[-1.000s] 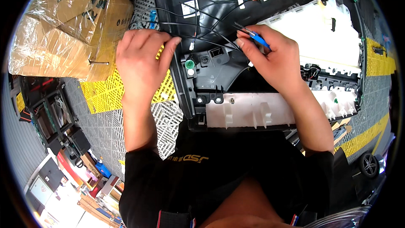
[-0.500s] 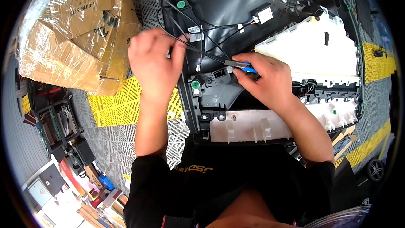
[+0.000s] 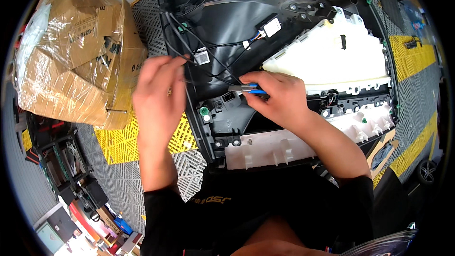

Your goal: The person routes and organizes wires within a car door panel, secures them with zip ties, and trims the excess using a cutter.

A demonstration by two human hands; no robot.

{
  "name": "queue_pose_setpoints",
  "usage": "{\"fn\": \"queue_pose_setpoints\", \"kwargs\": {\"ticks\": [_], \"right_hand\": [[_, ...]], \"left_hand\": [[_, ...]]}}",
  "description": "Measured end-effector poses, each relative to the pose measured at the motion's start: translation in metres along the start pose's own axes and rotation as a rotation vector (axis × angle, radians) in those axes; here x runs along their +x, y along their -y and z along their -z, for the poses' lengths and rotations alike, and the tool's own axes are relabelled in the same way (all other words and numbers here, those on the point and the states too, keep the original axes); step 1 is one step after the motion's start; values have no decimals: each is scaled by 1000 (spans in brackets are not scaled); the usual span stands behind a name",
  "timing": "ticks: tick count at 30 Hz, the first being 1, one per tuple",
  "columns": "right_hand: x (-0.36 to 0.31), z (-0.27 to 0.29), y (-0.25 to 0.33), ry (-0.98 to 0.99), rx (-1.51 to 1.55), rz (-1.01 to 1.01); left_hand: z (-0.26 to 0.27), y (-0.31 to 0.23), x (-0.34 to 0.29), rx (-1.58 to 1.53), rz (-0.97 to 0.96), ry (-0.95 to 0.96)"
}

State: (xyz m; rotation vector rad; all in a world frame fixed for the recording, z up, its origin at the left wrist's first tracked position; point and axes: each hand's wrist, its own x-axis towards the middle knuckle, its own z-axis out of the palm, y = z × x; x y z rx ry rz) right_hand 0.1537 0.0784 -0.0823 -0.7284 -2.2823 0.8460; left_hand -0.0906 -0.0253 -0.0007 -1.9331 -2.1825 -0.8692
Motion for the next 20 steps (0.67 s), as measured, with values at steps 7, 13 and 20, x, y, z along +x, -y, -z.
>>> {"fn": "queue_pose_setpoints", "kwargs": {"ticks": [7, 13, 20], "right_hand": [[1, 1, 1, -1, -27, 19], [1, 1, 2, 6, -49, 14], [-3, -8, -6, -59, -23, 44]], "left_hand": [[87, 31, -49, -811, 343, 102], [106, 62, -86, -570, 335, 638], [109, 54, -109, -464, 296, 813]]}}
